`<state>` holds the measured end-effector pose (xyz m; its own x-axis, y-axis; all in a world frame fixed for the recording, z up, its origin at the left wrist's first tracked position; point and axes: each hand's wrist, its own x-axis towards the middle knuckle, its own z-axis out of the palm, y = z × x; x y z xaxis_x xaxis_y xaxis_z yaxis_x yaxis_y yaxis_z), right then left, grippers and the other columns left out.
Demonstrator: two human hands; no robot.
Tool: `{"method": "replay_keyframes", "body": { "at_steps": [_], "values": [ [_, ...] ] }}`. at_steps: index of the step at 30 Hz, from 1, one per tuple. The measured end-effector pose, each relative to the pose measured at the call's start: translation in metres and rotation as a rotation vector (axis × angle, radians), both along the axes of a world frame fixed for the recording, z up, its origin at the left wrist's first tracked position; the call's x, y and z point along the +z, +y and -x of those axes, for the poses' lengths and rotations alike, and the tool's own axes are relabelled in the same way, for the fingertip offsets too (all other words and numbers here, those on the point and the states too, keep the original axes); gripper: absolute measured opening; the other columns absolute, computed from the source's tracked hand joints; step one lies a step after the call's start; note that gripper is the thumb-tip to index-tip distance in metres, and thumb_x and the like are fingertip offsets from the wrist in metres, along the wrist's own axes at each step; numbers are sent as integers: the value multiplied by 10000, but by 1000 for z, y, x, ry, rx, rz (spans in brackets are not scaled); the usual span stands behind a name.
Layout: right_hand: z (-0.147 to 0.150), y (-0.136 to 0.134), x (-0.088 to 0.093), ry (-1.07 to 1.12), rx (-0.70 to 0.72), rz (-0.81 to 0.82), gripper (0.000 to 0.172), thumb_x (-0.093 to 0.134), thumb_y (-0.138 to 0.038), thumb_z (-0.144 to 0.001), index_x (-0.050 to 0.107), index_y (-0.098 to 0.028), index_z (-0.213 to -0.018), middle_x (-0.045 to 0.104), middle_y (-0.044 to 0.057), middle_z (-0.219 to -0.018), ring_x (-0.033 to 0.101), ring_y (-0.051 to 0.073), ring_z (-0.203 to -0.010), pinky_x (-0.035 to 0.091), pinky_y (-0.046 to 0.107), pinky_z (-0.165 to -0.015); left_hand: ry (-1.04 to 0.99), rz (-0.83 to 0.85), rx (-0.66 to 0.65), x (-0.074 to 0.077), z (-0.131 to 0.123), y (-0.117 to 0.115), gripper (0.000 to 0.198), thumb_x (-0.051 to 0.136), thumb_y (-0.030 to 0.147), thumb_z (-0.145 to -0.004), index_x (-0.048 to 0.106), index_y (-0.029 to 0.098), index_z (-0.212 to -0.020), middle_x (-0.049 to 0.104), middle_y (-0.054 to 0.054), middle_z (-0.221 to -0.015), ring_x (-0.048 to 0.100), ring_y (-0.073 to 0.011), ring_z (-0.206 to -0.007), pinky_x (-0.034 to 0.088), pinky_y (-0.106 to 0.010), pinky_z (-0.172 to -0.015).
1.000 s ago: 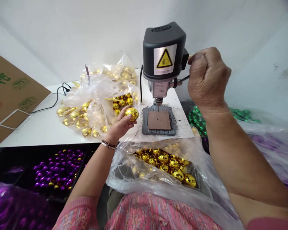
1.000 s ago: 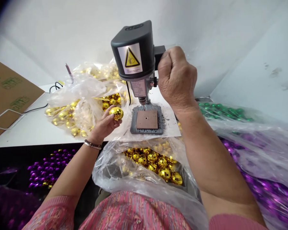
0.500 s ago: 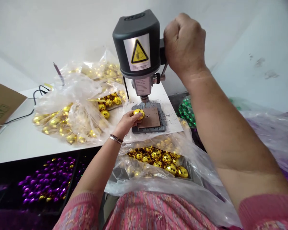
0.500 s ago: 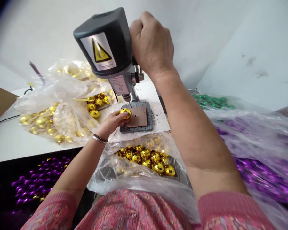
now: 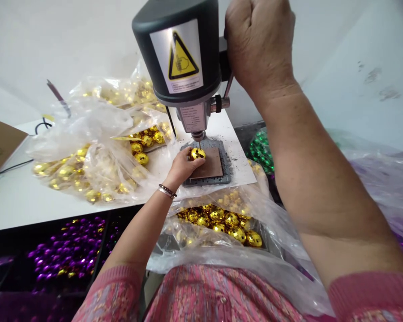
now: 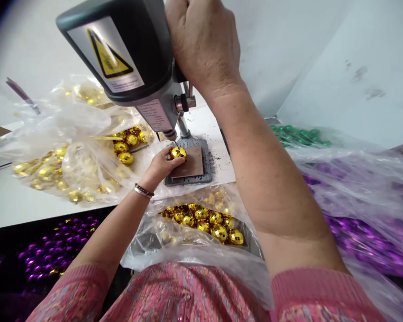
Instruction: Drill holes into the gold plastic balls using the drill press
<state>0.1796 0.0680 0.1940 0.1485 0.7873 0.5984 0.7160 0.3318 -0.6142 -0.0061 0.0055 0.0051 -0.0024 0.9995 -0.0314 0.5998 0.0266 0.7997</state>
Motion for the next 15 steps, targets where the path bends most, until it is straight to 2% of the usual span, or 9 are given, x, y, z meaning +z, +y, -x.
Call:
{"method": "replay_keyframes", "body": {
  "at_steps": [3,6,8,11,15],
  "values": [
    [6,-13,9,-49,-95,151,492,239,-244,-1053,599,-43,-1321,615,132,-1421,553,262,-1381,369,500,-1170,61,-59,-42,-3,-4,0,552,819,270,-666,691,164,-1192,700,-90,-1134,634,-248,-1058,515,-373,-965],
    [8,-17,12,-81,-99,162,521,196,-221,-1051,590,-41,-1341,615,114,-1428,552,248,-1386,368,455,-1170,67,-99,-52,-6,-9,0,616,829,201,-631,690,164,-1230,652,-114,-1285,604,-267,-1184,483,-386,-1058],
    [7,-16,12,-85,-102,162,515,197,-218,-1050,609,-41,-1303,636,106,-1401,573,226,-1360,376,429,-1159,11,-61,-69,-8,-11,0,652,822,191,-639,676,147,-1273,659,-117,-1294,621,-258,-1166,490,-375,-1051],
    [5,-16,10,-103,-113,145,488,224,-237,-1052,630,-62,-1260,678,98,-1323,594,198,-1325,383,392,-1130,-112,48,-89,-10,-11,0,734,815,211,-663,624,131,-1367,723,-87,-1198,665,-229,-1072,518,-349,-994],
    [1,-29,-1,-164,-140,58,484,257,-290,-1050,666,-59,-1164,702,121,-1191,640,191,-1234,419,341,-1041,-146,94,-65,-12,-10,-1,783,823,232,-664,603,137,-1409,757,-58,-1153,684,-209,-1024,526,-322,-951]
  ]
}}
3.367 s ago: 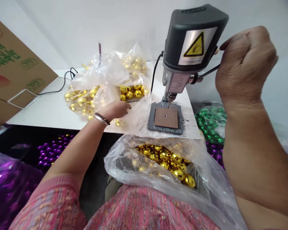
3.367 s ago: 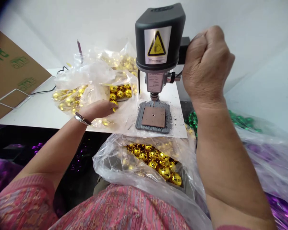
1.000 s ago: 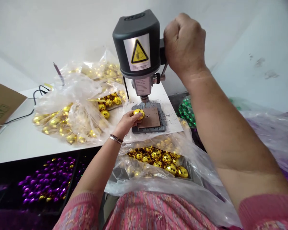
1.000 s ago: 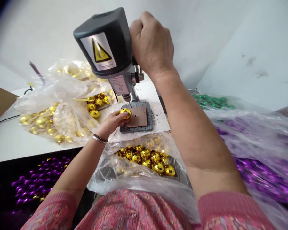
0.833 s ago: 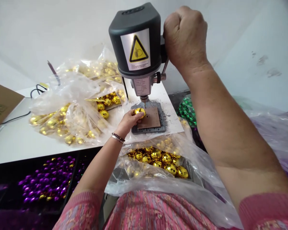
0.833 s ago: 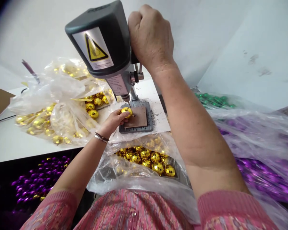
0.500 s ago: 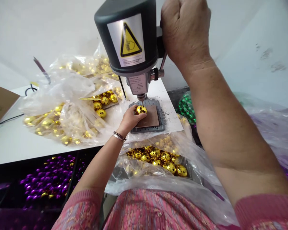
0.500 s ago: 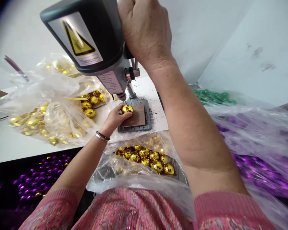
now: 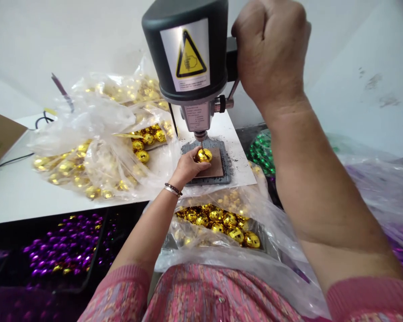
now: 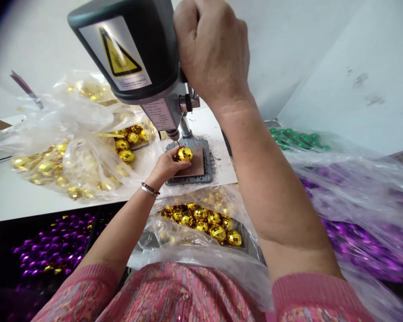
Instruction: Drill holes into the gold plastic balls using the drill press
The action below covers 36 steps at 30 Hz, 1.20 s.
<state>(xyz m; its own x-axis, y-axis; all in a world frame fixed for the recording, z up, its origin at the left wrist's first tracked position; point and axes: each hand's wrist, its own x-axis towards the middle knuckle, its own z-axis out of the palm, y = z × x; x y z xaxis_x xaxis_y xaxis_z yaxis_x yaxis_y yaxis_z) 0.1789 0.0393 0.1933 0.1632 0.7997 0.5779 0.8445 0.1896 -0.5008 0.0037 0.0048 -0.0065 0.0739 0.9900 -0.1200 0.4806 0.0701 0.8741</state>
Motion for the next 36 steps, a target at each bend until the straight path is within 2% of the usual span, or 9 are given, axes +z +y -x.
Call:
{"method": "replay_keyframes", "body": {
  "at_steps": [4,7,12,15,18,21,24,31,36],
  "values": [
    [-6,-26,-28,-24,108,-255,497,279,-318,-1026,708,-80,-1102,734,91,-1022,703,151,-1006,471,278,-891,-2,-27,8,-1,-1,-2,777,823,225,-663,610,123,-1403,751,-75,-1196,684,-212,-1049,518,-319,-961],
    [-11,-43,-55,8,189,-430,432,347,-274,-981,723,-138,-1146,754,40,-1035,705,111,-921,496,245,-834,10,-37,7,0,-2,-3,745,812,228,-673,624,124,-1386,760,-71,-1163,688,-213,-1019,524,-319,-933],
    [-15,-56,-85,-39,192,-468,449,419,-205,-922,620,-179,-1323,722,46,-1112,675,114,-870,530,277,-861,-24,-34,-18,3,-2,-4,699,795,227,-677,646,132,-1353,769,-40,-1086,685,-193,-955,529,-287,-874],
    [-15,-58,-93,3,224,-380,461,413,-216,-928,554,-194,-1366,699,60,-1094,676,143,-946,531,323,-938,-23,-38,-11,4,-2,-5,696,801,231,-669,656,131,-1342,767,-37,-1090,681,-197,-970,521,-286,-885],
    [-15,-56,-98,0,237,-421,453,416,-217,-929,550,-212,-1362,695,69,-1159,686,151,-976,540,324,-934,-36,-28,-7,2,-1,-5,742,809,240,-660,636,137,-1373,760,-36,-1113,674,-202,-1001,516,-293,-909],
    [-15,-56,-101,-32,210,-478,433,427,-226,-929,583,-239,-1333,701,64,-1202,690,149,-930,549,316,-904,-48,-28,-21,0,0,-4,742,806,250,-664,632,137,-1377,751,-43,-1146,667,-208,-1024,514,-300,-922],
    [-14,-59,-103,-75,144,-418,434,396,-254,-934,611,-263,-1311,706,63,-1214,668,159,-872,552,341,-887,-53,-40,-29,-2,1,-4,706,808,262,-670,655,152,-1350,755,-36,-1126,666,-209,-1018,511,-306,-933],
    [-11,-61,-110,-106,78,-400,449,346,-277,-948,658,-261,-1271,731,70,-1150,655,187,-862,547,375,-840,-54,-44,-8,-6,1,-4,763,818,276,-661,627,153,-1389,745,-48,-1166,658,-222,-1049,495,-343,-987],
    [-11,-58,-119,-97,93,-425,461,320,-289,-956,641,-240,-1283,733,64,-1045,634,168,-797,525,358,-809,-43,-49,-30,-6,2,-5,701,802,281,-681,649,176,-1356,747,-30,-1131,657,-211,-1018,507,-313,-938]
  ]
}}
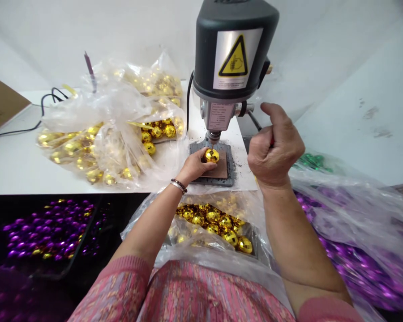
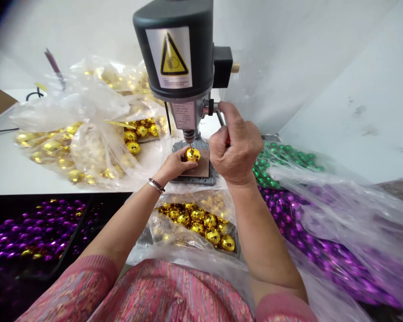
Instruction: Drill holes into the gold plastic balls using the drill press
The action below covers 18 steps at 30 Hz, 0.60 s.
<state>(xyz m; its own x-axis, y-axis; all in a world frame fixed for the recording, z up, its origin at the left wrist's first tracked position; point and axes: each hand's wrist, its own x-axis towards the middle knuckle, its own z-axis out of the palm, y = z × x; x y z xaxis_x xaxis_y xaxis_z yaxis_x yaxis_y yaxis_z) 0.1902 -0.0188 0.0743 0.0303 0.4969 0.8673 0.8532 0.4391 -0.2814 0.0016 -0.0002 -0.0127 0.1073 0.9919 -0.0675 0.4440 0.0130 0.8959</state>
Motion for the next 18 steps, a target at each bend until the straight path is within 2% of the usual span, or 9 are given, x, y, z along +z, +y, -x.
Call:
{"method": "replay_keyframes", "body": {
  "at_steps": [7,14,16,18],
  "values": [
    [-2,4,-15,-28,-25,-137,454,318,-275,-955,632,-225,-1279,732,71,-1001,608,173,-782,507,345,-792,12,-17,-1,-3,0,0,703,804,292,-691,636,162,-1361,742,-39,-1087,651,-200,-957,511,-295,-873],
    [1,13,-53,-37,8,-252,445,335,-223,-933,602,-188,-1287,739,117,-1082,645,181,-795,521,334,-804,-3,-43,-20,-3,0,0,634,801,273,-701,662,147,-1307,740,-53,-1112,653,-200,-964,509,-295,-875],
    [2,12,-55,-15,15,-229,430,331,-241,-940,617,-187,-1256,738,120,-1069,649,182,-791,523,338,-800,-5,-40,-5,-4,0,0,676,807,273,-695,645,143,-1339,739,-66,-1136,655,-212,-989,512,-308,-892],
    [3,9,-45,13,44,-181,420,327,-263,-949,638,-190,-1222,737,110,-1040,653,177,-788,525,337,-800,-12,-32,9,-5,-1,0,709,813,269,-687,633,148,-1363,739,-70,-1150,658,-220,-1011,516,-316,-911]
  ]
}}
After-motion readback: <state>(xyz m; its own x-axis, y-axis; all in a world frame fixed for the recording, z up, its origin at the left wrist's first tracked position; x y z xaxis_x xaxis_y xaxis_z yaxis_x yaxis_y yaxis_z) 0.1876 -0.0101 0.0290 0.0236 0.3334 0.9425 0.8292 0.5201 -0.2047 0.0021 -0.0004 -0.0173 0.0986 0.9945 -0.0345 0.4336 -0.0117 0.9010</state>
